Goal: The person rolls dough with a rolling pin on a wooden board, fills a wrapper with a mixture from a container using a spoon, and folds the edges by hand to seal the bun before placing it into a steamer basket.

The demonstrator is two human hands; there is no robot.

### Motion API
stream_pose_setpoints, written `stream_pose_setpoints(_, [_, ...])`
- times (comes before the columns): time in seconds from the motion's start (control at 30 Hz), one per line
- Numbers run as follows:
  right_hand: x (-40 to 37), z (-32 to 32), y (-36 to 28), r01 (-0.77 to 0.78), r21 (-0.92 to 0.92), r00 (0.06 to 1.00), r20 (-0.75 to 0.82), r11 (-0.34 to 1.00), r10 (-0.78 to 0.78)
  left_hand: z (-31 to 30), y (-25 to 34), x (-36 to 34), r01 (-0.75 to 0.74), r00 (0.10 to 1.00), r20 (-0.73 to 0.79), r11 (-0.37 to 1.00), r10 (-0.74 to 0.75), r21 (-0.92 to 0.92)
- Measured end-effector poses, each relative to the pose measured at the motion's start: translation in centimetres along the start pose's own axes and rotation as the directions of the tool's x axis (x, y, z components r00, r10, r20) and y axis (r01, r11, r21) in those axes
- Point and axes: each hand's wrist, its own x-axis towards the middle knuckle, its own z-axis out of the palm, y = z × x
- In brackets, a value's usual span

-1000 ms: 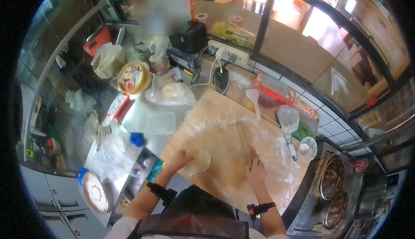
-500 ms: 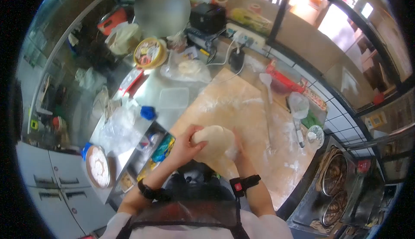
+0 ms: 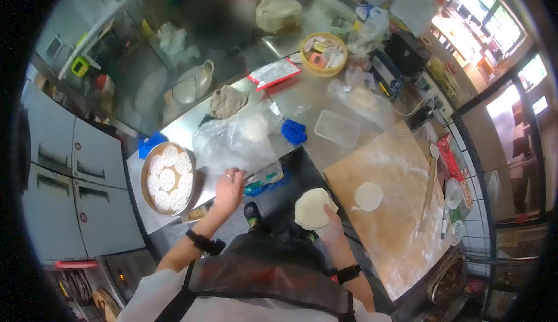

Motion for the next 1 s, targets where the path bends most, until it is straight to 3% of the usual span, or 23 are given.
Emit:
stream_pose_setpoints(0.07, [1.3,1.8,2.6,-0.045,-0.008,0.999,-0.013,0.999,0.045,-0.3,-4.8,-0.1,-0.064,0.989,-0.094,0.914,0.111,0.401])
stream_pose_setpoints(0.17, [3.7,5.1,6.1,-0.061,-0.166,0.982,-0.188,0.984,0.029,-1.0,-9.7,1.7,-0.017,0.965,-0.227,0.891,0.134,0.454])
stream_pose_setpoints(0.2, [4.5,5.8,7.0,-0.122,-0.164,0.984,-0.151,0.979,0.097,-0.8,-11.1,2.2,-0.010,0.968,-0.221,0.897,0.120,0.442])
stream_pose_setpoints(0.27, [5.5,8.3,8.3,-0.210,-0.169,0.976,-0.092,0.963,0.197,0.2,-13.5,3.8,0.114,0.983,-0.165,0.974,-0.082,0.198])
stream_pose_setpoints(0.3, [6.4,9.6,9.1,-0.207,-0.174,0.977,-0.088,0.963,0.194,-0.4,-13.4,4.6,0.115,0.982,-0.171,0.974,-0.081,0.197])
stream_pose_setpoints(0.37, [8.1,11.4,11.1,-0.268,-0.247,0.963,-0.057,0.931,0.262,-1.8,-11.3,5.6,0.199,0.970,-0.136,0.979,-0.202,-0.039])
stream_pose_setpoints(0.4, [9.5,11.8,12.4,-0.277,-0.246,0.961,-0.059,0.929,0.271,-1.7,-10.9,5.7,0.124,0.959,-0.249,0.991,-0.134,-0.056])
stream_pose_setpoints(0.47, [12.7,11.6,14.3,-0.301,-0.394,0.949,-0.038,0.868,0.312,-2.1,-9.7,5.5,0.152,0.977,-0.145,0.988,-0.155,-0.033])
stream_pose_setpoints(0.5, [13.6,11.8,14.2,-0.310,-0.396,0.946,-0.038,0.864,0.322,-2.1,-9.3,5.4,0.170,0.984,-0.053,0.985,-0.170,-0.011])
stream_pose_setpoints(0.57, [15.4,12.5,14.0,-0.278,-0.334,0.957,-0.020,0.901,0.288,-1.3,-9.6,4.6,0.149,0.987,-0.073,0.988,-0.145,0.049])
stream_pose_setpoints(0.67, [15.6,14.8,11.1,-0.083,-0.473,0.997,-0.035,0.877,0.075,-2.2,-10.5,3.8,-0.057,0.991,-0.111,0.984,0.076,0.170])
stream_pose_setpoints(0.73, [16.2,15.1,10.2,-0.027,-0.543,0.999,-0.039,0.839,0.007,-2.9,-10.3,3.6,-0.054,0.993,-0.094,0.984,0.070,0.169])
stream_pose_setpoints(0.8, [17.7,14.9,9.9,0.036,-0.698,0.997,-0.028,0.715,-0.078,-3.0,-10.3,3.4,-0.050,0.994,-0.085,0.985,0.065,0.163])
stream_pose_setpoints(1.0, [20.3,19.0,13.0,-0.188,-0.457,0.977,0.002,0.869,0.212,-3.5,-11.3,1.5,-0.018,0.998,-0.056,0.991,0.026,0.133])
